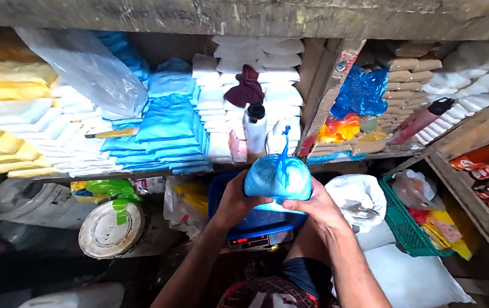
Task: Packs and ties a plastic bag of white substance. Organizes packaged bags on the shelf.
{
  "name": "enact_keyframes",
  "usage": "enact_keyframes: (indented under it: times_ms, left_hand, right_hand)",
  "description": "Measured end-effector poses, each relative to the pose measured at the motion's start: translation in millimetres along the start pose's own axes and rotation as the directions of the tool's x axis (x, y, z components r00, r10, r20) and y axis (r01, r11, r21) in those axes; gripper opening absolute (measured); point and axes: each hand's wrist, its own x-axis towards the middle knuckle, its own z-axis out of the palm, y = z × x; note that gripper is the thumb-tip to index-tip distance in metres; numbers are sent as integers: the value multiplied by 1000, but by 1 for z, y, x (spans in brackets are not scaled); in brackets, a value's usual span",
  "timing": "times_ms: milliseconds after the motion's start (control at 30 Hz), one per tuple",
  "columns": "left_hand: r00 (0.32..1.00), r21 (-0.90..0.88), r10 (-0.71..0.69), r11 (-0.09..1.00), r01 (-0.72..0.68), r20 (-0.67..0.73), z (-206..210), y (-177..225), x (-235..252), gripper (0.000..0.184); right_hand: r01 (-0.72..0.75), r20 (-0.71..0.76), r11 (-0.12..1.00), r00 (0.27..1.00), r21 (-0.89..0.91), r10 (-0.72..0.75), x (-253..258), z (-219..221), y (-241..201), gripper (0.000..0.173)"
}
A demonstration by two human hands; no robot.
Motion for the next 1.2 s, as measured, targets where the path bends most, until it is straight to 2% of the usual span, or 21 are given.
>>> enact_keyframes:
  times_ms: [167, 233, 267, 333, 400, 533, 733, 800, 867, 933, 967, 1033, 1133, 1200]
  left_hand:
    - [995, 29, 61, 998, -59, -80, -18, -1, -5, 53]
    - [998, 44, 54, 998, -52, -41, -32, 3, -9, 58]
    - [999, 49, 41, 998, -41, -1, -41, 7, -10, 66]
    - [999, 19, 5, 1000, -5, 35, -54, 17, -12, 85]
    - [999, 19, -10, 1000, 11, -49, -62, 19, -13, 79]
    - [983, 16, -6, 1000, 9, -183, -71, 9, -19, 71]
    - [953, -69, -36, 998, 16, -301, -88, 0, -25, 67]
    - [943, -119, -40, 993, 1, -331, -96, 2, -31, 65]
    - [941, -128, -32, 992, -12, -337, -101, 8, -41, 66]
    - [934, -154, -63, 988, 9, -352, -102, 13, -52, 64]
    - [923, -171, -86, 985, 22, -376, -102, 16, -57, 63]
    - [895, -205, -124, 978, 38, -429, -104, 19, -65, 61]
    - [869, -184, -110, 983, 23, -483, -109, 13, -81, 59]
    - [846, -164, -105, 986, 21, -523, -109, 9, -97, 59]
  right_hand:
    - [-43, -148, 996, 987, 81, 54, 21, 27, 11, 67]
    - [-40, -155, 996, 987, 75, 52, 28, 37, 14, 64]
    - [-41, -152, 996, 987, 73, 52, 33, 43, 15, 63]
    - [-52, -137, 996, 989, 66, 60, 40, 54, 18, 61]
    - [-71, -92, 997, 993, 33, 74, 47, 63, 18, 61]
    - [-62, 166, 983, 982, -175, 92, 62, 61, 6, 58]
    - [-105, 121, 968, 983, -226, 135, 79, 86, 8, 45]
    - [-45, 183, 943, 977, -329, 110, 86, 91, 7, 51]
    - [70, 287, 898, 956, -434, 65, 89, 92, 4, 80]
    - [108, 341, 920, 940, -377, 29, 88, 102, -3, 106]
    - [109, 347, 949, 938, -295, 0, 87, 109, -4, 106]
    - [65, 311, 985, 950, -159, -13, 87, 127, 0, 94]
    - [12, 265, 990, 964, -137, 25, 83, 146, 12, 84]
    - [47, 327, 989, 945, -137, 0, 82, 151, 26, 82]
